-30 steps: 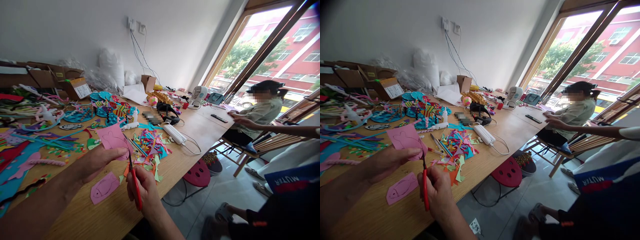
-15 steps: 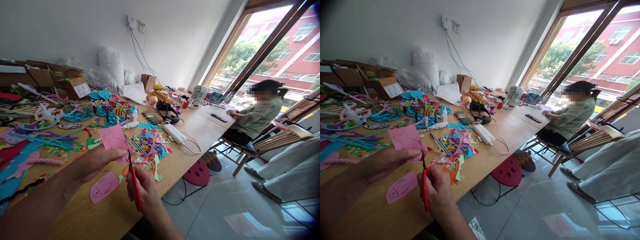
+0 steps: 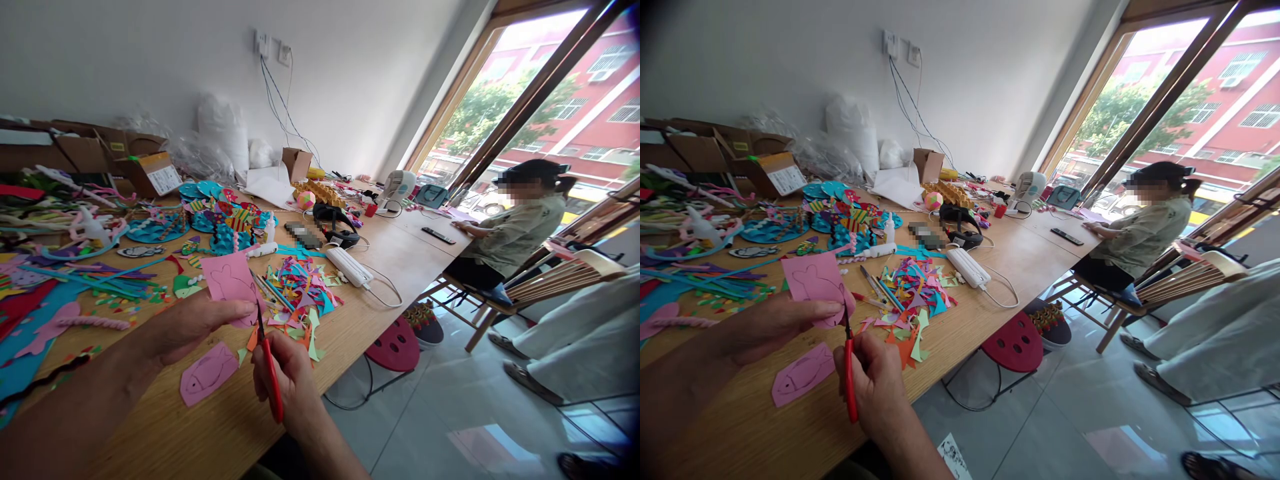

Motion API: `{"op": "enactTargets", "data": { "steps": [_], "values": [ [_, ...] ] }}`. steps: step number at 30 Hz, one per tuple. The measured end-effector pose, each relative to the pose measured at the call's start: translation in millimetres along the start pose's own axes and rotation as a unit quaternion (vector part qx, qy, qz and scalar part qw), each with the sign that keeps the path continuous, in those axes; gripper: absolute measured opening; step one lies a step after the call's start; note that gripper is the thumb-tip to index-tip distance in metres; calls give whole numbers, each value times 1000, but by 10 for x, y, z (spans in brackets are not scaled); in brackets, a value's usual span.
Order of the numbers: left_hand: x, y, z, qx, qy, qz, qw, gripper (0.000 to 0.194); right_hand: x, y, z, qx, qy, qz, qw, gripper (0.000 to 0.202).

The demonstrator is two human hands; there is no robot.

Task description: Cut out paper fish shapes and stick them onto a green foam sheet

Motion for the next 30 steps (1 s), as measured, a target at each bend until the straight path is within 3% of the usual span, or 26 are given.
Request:
{"op": "enactTargets", "data": {
  "steps": [14, 23, 30],
  "values": [
    [-12, -9, -10, 6, 25, -11, 1000, 13, -43, -3, -54, -3, -55, -10, 998, 29],
    [-75, 6, 21, -47, 5, 37, 998, 12, -71, 21, -46, 6, -27, -9, 1000, 27],
    [-48, -17, 6, -57, -6, 21, 998, 11, -43, 7, -35, 8, -16, -21, 1000, 29]
  ]
}}
Point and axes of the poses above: each hand's wrist, its own y-axis towards the middle knuckle, its own z-axis out of the palm, x = y × z, the point moved 5 cm from there along y, towards the middle knuckle, and after that the axes turned 10 degrees about z, right-handed, at the moved point
